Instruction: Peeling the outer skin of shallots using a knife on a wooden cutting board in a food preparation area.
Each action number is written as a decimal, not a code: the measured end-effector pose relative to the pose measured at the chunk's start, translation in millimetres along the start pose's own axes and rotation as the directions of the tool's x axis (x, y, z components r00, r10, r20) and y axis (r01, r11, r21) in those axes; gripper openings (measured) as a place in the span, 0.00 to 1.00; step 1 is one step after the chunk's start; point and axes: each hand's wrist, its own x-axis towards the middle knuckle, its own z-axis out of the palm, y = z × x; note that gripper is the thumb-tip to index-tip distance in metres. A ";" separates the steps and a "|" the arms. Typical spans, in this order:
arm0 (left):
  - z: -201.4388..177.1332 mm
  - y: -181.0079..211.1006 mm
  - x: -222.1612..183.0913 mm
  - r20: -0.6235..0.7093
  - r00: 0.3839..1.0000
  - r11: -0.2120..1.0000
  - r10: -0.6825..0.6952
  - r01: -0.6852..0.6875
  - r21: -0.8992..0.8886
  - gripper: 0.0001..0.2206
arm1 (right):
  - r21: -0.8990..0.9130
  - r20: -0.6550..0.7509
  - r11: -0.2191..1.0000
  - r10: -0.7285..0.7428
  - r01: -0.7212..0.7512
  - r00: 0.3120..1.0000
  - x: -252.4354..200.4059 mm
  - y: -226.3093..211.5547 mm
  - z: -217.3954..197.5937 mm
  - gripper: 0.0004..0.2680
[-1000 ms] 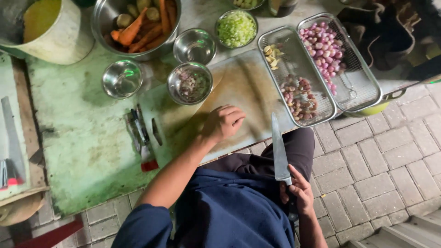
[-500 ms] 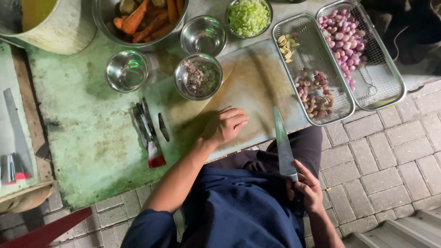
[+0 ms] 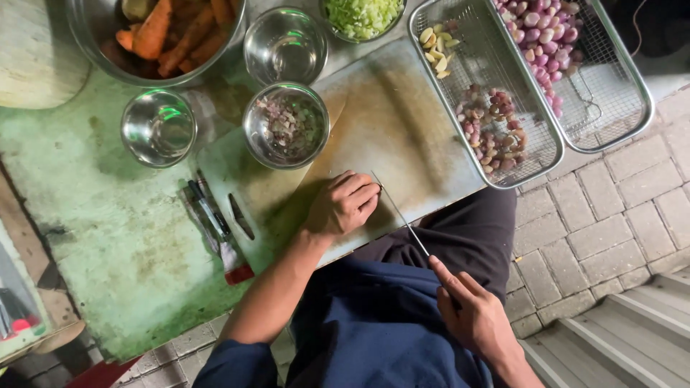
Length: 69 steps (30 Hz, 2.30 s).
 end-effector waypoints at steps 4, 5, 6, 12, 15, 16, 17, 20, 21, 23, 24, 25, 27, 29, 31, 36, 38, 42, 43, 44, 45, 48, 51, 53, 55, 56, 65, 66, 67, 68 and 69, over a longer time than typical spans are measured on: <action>-1.6 -0.3 2.1 -0.001 1.000 1.000 -0.008 0.008 0.012 0.04 | -0.112 -0.008 0.991 -0.069 0.067 0.998 -0.5 0.5 -4.5 0.21; -1.7 0.9 2.6 0.001 1.000 1.000 -0.011 0.011 0.006 0.04 | -0.113 -0.005 0.992 -0.063 0.062 0.998 -1.8 -1.4 -6.1 0.21; -2.3 1.0 4.1 -0.008 1.000 1.000 -0.010 0.010 0.012 0.05 | -0.107 0.015 0.993 -0.054 0.055 0.998 -1.6 -2.9 -7.5 0.21; -2.2 -1.6 5.1 -0.017 1.000 1.000 -0.003 0.003 -0.001 0.04 | -0.041 0.047 0.998 -0.048 0.050 0.998 12.3 -7.7 -2.7 0.22; -2.5 0.9 6.9 -0.025 1.000 1.000 -0.013 0.013 -0.006 0.05 | -0.056 0.057 0.998 -0.039 0.043 0.998 29.7 -14.7 0.1 0.22; -4.1 1.1 7.7 -0.022 0.999 1.000 -0.026 0.026 0.003 0.06 | -0.076 0.067 0.997 -0.026 0.031 0.997 36.4 -18.5 2.1 0.22; -2.6 0.8 7.1 -0.023 1.000 1.000 -0.020 0.020 0.001 0.06 | -0.078 0.061 0.997 -0.025 0.030 0.998 38.4 -19.4 1.1 0.22; -1.7 0.6 4.7 -0.040 0.999 1.000 -0.023 0.022 -0.009 0.06 | -0.055 0.072 0.998 -0.028 0.032 0.997 36.1 -20.1 -1.0 0.22; -1.9 0.4 4.3 -0.042 0.999 1.000 -0.025 0.025 -0.006 0.05 | -0.075 0.069 0.997 -0.011 0.016 0.998 30.4 -17.7 -1.3 0.22; -2.3 0.9 3.3 -0.048 0.998 0.999 -0.036 0.036 0.001 0.05 | -0.096 0.074 0.995 0.002 0.005 0.997 16.1 -13.7 -6.2 0.22; -2.5 0.8 3.3 -0.043 0.998 0.999 -0.038 0.038 -0.006 0.05 | -0.096 0.093 0.995 0.024 -0.015 0.995 7.6 -12.4 -10.3 0.22; -2.5 0.8 3.4 -0.038 0.998 0.999 -0.040 0.040 -0.013 0.06 | -0.096 0.113 0.995 0.045 -0.034 0.993 -0.8 -10.8 -14.4 0.22; -3.4 2.0 4.8 -0.052 0.998 0.999 -0.037 0.037 -0.006 0.06 | -0.095 0.102 0.994 0.067 -0.057 0.993 -16.1 -6.8 -18.4 0.22; -3.3 1.2 4.8 -0.062 0.998 1.000 -0.030 0.030 -0.004 0.07 | -0.092 0.087 0.992 0.096 -0.088 0.992 -24.6 -4.0 -18.9 0.21; -1.9 0.2 2.2 -0.030 0.999 0.999 -0.030 0.029 -0.014 0.03 | -0.111 0.034 0.992 0.065 -0.061 0.997 -28.0 -2.7 -16.4 0.21; 0.5 -0.6 0.3 -0.029 0.999 1.000 -0.016 0.017 0.007 0.05 | -0.118 0.073 0.990 0.083 -0.074 0.994 -15.0 -9.9 -11.4 0.21; -0.6 -0.1 1.2 -0.035 0.999 1.000 -0.018 0.019 0.018 0.05 | -0.132 0.106 0.988 0.096 -0.081 0.990 -11.6 -12.6 -12.3 0.21; -0.7 0.0 1.4 -0.038 0.999 1.000 -0.020 0.021 0.011 0.06 | -0.149 0.078 0.988 0.057 -0.045 0.995 -10.9 -14.7 -14.4 0.21; -0.3 -0.6 1.4 -0.040 0.999 1.000 -0.019 0.020 0.011 0.06 | -0.162 0.072 0.986 0.046 -0.034 0.996 -11.2 -14.3 -13.9 0.22; -0.2 -0.7 1.5 -0.041 0.999 1.000 -0.021 0.022 0.012 0.06 | -0.163 0.074 0.986 0.045 -0.033 0.996 -8.9 -15.3 -13.6 0.22; -0.1 -0.7 1.8 -0.041 0.999 1.000 -0.024 0.024 0.003 0.06 | -0.166 0.067 0.986 0.036 -0.025 0.997 -6.7 -16.4 -13.3 0.21; 1.4 -2.1 0.0 -0.041 0.999 1.000 -0.020 0.020 0.001 0.05 | -0.162 0.083 0.987 0.032 -0.018 0.996 8.5 -22.6 -11.5 0.21; 0.4 -1.2 3.1 -0.047 0.999 1.000 -0.019 0.019 0.001 0.06 | -0.110 0.091 0.994 0.001 0.009 0.996 33.3 -28.1 -7.4 0.21; -0.3 1.4 2.6 -0.048 0.999 1.000 -0.023 0.022 -0.008 0.07 | -0.063 0.075 0.997 -0.031 0.035 0.997 39.8 -29.4 -4.0 0.20; -0.6 1.1 1.5 -0.046 0.998 0.999 -0.041 0.040 -0.010 0.06 | -0.059 0.068 0.996 -0.061 0.065 0.996 41.4 -27.6 -2.5 0.20; -0.7 1.6 0.9 -0.048 0.998 0.999 -0.042 0.041 -0.007 0.06 | -0.059 0.069 0.996 -0.065 0.069 0.995 34.4 -24.0 -3.7 0.20; -0.8 1.6 0.2 -0.055 0.997 0.999 -0.045 0.044 -0.023 0.06 | -0.054 0.139 0.987 0.158 -0.152 0.978 -21.5 3.9 -16.9 0.21; -1.4 1.9 0.6 -0.055 0.998 0.999 -0.036 0.035 -0.016 0.06 | -0.027 0.117 0.989 0.149 -0.147 0.982 -23.0 4.3 -16.1 0.21; -2.2 2.4 1.1 -0.055 0.998 1.000 -0.027 0.026 -0.009 0.06 | 0.000 0.095 0.990 0.140 -0.141 0.986 -24.5 4.5 -15.5 0.21; -1.5 2.1 -0.1 -0.052 0.998 1.000 -0.025 0.024 -0.010 0.06 | 0.002 0.093 0.990 0.142 -0.143 0.985 -22.8 2.8 -14.9 0.21; -1.2 2.0 -1.2 -0.053 0.998 1.000 -0.027 0.026 -0.005 0.06 | -0.002 0.082 0.994 0.108 -0.108 0.991 -21.2 0.8 -14.4 0.21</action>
